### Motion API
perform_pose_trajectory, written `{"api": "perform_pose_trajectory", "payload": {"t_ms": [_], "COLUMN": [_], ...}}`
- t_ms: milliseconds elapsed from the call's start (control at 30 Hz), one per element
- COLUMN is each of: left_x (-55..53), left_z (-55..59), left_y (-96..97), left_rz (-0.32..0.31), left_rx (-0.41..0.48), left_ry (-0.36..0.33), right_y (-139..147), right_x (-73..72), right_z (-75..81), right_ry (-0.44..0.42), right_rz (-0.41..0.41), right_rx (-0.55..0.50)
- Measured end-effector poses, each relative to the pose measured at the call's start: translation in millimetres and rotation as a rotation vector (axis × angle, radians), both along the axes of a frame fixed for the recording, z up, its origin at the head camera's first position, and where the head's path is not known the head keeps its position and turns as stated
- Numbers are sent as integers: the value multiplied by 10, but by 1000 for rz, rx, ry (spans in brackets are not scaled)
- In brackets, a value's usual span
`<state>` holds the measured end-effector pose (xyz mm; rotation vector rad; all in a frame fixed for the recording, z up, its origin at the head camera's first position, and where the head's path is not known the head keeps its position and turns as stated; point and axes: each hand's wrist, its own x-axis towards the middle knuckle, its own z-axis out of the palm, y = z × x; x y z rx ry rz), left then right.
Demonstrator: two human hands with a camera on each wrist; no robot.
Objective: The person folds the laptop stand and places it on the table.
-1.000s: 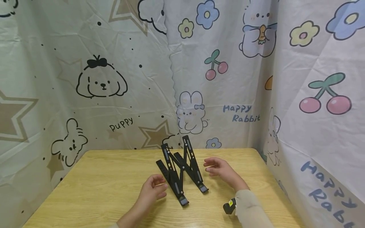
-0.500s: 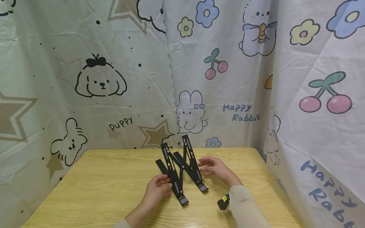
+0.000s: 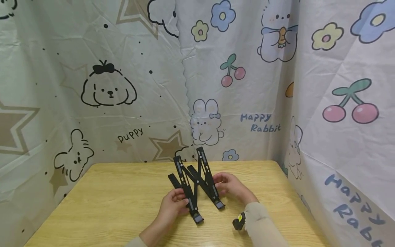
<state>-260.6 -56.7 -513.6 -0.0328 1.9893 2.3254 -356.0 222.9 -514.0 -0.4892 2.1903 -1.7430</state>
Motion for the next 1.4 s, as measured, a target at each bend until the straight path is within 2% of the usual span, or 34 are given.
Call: {"api": "perform_pose_trajectory", "payload": {"t_ms": [300, 567, 867, 1200, 1400], "left_x": [-54, -87, -118, -154, -175], "left_z": [-16, 26, 30, -13, -17], "left_y": [7, -5, -49, -122, -163], "left_rz": [-7, -4, -2, -7, -13], "left_rx": [-42, -19, -50, -81, -108], "left_ry": [2, -11, 33, 57, 51], "right_y": [-43, -84, -113, -188, -239], "right_x": [-6, -7, 24, 92, 176], "right_z": [-33, -16, 13, -66, -90], "right_ry": [14, 37, 73, 24, 8], "right_rz": [-33, -30, -17, -15, -51], "right_rx": [39, 32, 57, 1, -18]}}
